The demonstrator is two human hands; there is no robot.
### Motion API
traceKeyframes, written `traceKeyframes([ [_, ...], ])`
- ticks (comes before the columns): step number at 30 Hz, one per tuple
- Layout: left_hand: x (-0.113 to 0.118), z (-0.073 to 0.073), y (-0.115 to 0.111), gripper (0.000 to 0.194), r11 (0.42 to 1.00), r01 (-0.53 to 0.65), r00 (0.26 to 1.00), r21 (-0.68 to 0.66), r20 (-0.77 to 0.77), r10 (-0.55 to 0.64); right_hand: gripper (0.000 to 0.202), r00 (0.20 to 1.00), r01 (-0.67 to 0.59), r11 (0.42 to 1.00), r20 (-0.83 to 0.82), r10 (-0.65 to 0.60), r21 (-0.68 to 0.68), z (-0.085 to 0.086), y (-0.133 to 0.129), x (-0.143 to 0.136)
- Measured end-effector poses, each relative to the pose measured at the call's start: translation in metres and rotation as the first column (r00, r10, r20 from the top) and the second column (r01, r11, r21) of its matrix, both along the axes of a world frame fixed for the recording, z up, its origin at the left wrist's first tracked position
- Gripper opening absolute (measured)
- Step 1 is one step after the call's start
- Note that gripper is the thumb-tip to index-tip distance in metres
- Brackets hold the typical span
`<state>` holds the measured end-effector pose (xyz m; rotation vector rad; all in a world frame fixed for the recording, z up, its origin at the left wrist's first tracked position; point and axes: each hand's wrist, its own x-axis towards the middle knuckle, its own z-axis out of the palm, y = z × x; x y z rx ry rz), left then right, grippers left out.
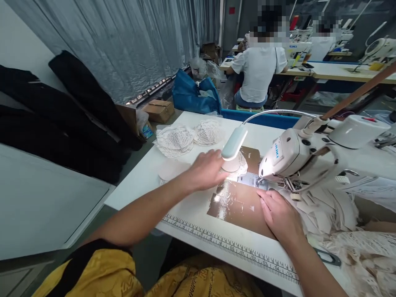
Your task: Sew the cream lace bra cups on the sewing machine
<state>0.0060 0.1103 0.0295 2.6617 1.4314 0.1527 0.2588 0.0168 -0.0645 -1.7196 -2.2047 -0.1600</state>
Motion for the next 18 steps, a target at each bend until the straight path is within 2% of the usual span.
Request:
traceKeyframes([
  [2, -0.035, 0.010, -0.003, 0.045, 0.979, -0.203, 0.974, 0.014, -0.101, 0.204, 0.032, 1.000, -0.004, 1.000, 0.004, 0.004, -0.002, 0.000, -0.001, 0.001],
  [3, -0.055, 0.010, -0.005, 0.045, 0.932, -0.359, 0.919, 0.044, -0.155, 0.361, 0.031, 1.000, -0.005, 1.000, 0.005, 0.005, -0.002, 0.001, -0.001, 0.001],
  [5, -0.095, 0.000, -0.009, 0.048, 0.788, -0.615, 0.757, 0.027, -0.259, 0.600, 0.031, 1.000, -0.005, 1.000, 0.007, 0.005, 0.004, 0.001, -0.001, 0.001],
  [6, -0.113, -0.008, -0.012, 0.045, 0.748, -0.664, 0.721, -0.012, -0.274, 0.636, 0.031, 1.000, -0.005, 1.000, 0.006, 0.005, 0.007, 0.001, -0.001, 0.001],
  [7, -0.129, -0.017, -0.017, 0.040, 0.752, -0.658, 0.738, -0.033, -0.228, 0.636, 0.031, 1.000, -0.004, 1.000, 0.003, 0.004, 0.009, 0.000, -0.001, 0.000],
  [8, -0.140, -0.026, -0.024, 0.033, 0.772, -0.634, 0.769, -0.045, -0.134, 0.625, 0.031, 1.000, -0.003, 1.000, -0.002, 0.003, 0.009, 0.000, -0.002, 0.000],
  [9, -0.147, -0.034, -0.031, 0.029, 0.795, -0.595, 0.801, -0.117, -0.015, 0.598, 0.031, 1.000, 0.002, 1.000, -0.009, -0.002, 0.006, 0.001, -0.002, 0.000],
  [10, -0.150, -0.039, -0.039, 0.028, 0.802, -0.552, 0.797, -0.228, 0.139, 0.588, 0.031, 1.000, 0.008, 1.000, -0.016, -0.008, -0.003, 0.001, -0.002, -0.001],
  [12, -0.141, -0.044, -0.054, 0.030, 0.783, -0.366, 0.686, -0.503, 0.423, 0.592, 0.031, 0.999, 0.021, 0.999, -0.034, -0.022, -0.033, 0.002, -0.002, -0.001],
  [14, -0.118, -0.041, -0.063, 0.033, 0.716, -0.065, 0.547, -0.695, 0.575, 0.608, 0.031, 0.998, 0.027, 0.997, -0.061, -0.032, -0.068, 0.004, -0.002, -0.002],
  [15, -0.103, -0.037, -0.064, 0.036, 0.670, 0.086, 0.522, -0.737, 0.606, 0.600, 0.031, 0.996, 0.027, 0.996, -0.082, -0.033, -0.079, 0.005, -0.002, -0.002],
  [16, -0.086, -0.034, -0.063, 0.042, 0.621, 0.213, 0.522, -0.755, 0.625, 0.581, 0.031, 0.993, 0.024, 0.996, -0.114, -0.033, -0.084, 0.007, -0.002, -0.002],
  [18, -0.051, -0.030, -0.057, 0.045, 0.538, 0.371, 0.590, -0.757, 0.640, 0.493, 0.031, 0.976, 0.013, 0.997, -0.214, -0.029, -0.072, 0.010, -0.003, -0.002],
])
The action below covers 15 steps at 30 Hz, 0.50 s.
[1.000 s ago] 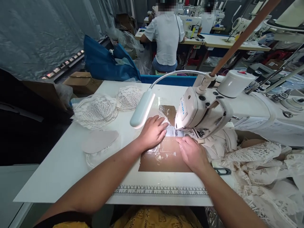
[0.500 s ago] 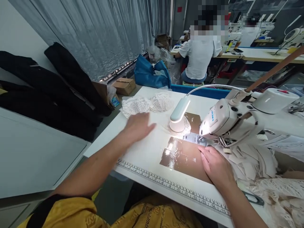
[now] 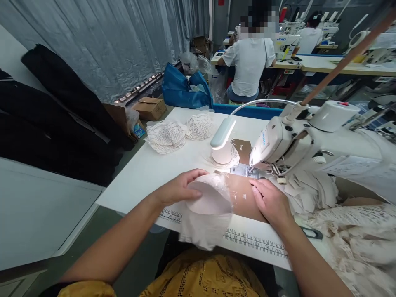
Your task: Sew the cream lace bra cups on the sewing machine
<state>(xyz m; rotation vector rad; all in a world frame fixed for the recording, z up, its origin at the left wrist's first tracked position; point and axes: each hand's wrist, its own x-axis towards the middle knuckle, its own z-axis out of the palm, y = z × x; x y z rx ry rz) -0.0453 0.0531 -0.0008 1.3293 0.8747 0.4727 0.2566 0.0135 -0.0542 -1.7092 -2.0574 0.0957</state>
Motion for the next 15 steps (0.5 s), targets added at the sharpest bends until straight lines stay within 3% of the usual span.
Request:
traceKeyframes([
  [2, 0.032, -0.001, 0.010, 0.036, 0.985, 0.138, 0.988, 0.105, -0.085, -0.129, 0.029, 0.991, -0.016, 0.999, -0.131, 0.021, 0.033, 0.004, -0.001, 0.001],
  [6, 0.077, -0.009, 0.032, 0.016, 0.925, 0.248, 0.938, 0.289, -0.311, -0.154, 0.025, 0.947, -0.156, 0.987, -0.278, 0.162, 0.043, 0.012, -0.004, 0.001],
  [10, 0.096, -0.018, 0.051, 0.032, 0.941, 0.250, 0.953, 0.226, -0.231, -0.197, 0.021, 0.941, -0.308, 0.951, -0.155, 0.300, -0.030, 0.013, -0.004, -0.001],
  [15, 0.108, -0.031, 0.064, 0.036, 0.921, 0.199, 0.971, 0.335, -0.195, -0.139, 0.027, 0.964, -0.262, 0.964, -0.051, 0.259, -0.053, 0.011, -0.003, -0.002],
])
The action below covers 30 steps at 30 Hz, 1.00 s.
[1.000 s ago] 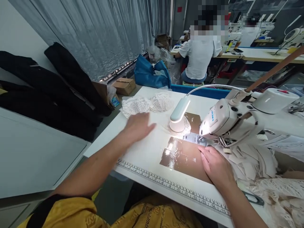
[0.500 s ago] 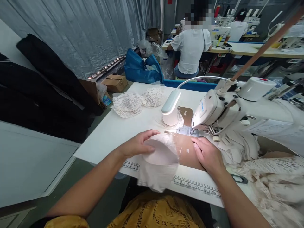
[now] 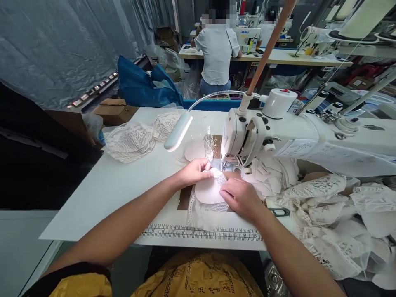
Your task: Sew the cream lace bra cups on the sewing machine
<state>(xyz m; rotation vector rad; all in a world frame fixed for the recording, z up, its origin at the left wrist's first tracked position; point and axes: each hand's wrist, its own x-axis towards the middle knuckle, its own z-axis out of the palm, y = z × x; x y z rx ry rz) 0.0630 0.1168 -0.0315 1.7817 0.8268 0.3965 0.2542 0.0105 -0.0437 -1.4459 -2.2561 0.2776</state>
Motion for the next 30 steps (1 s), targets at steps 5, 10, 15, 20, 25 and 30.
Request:
traceKeyframes([
  [5, 0.013, -0.004, 0.001, 0.016, 0.985, 0.019, 0.999, 0.169, -0.041, -0.013, 0.021, 0.995, 0.093, 0.994, 0.035, -0.095, 0.059, -0.006, 0.002, 0.003],
  [10, 0.016, -0.003, 0.009, 0.021, 0.941, 0.085, 0.990, 0.328, -0.135, -0.042, 0.020, 0.984, 0.145, 0.987, 0.092, -0.151, 0.065, -0.011, 0.004, 0.003],
  [15, 0.008, -0.002, 0.017, 0.014, 0.913, 0.062, 0.986, 0.404, -0.164, 0.006, 0.024, 0.980, 0.158, 0.981, 0.102, -0.170, 0.114, -0.013, 0.005, 0.001],
  [20, 0.014, -0.001, 0.012, 0.009, 0.872, 0.082, 0.977, 0.483, -0.212, 0.025, 0.024, 0.971, 0.201, 0.971, 0.103, -0.215, 0.130, -0.011, 0.005, -0.001],
  [25, 0.024, -0.002, 0.015, 0.006, 0.835, 0.123, 0.964, 0.537, -0.264, 0.029, 0.026, 0.949, 0.238, 0.968, 0.193, -0.250, 0.082, -0.007, 0.007, -0.002],
  [30, 0.021, 0.008, 0.007, 0.016, 0.768, 0.097, 0.945, 0.633, -0.301, 0.128, 0.025, 0.931, 0.254, 0.967, 0.265, -0.250, 0.022, -0.006, 0.009, -0.004],
])
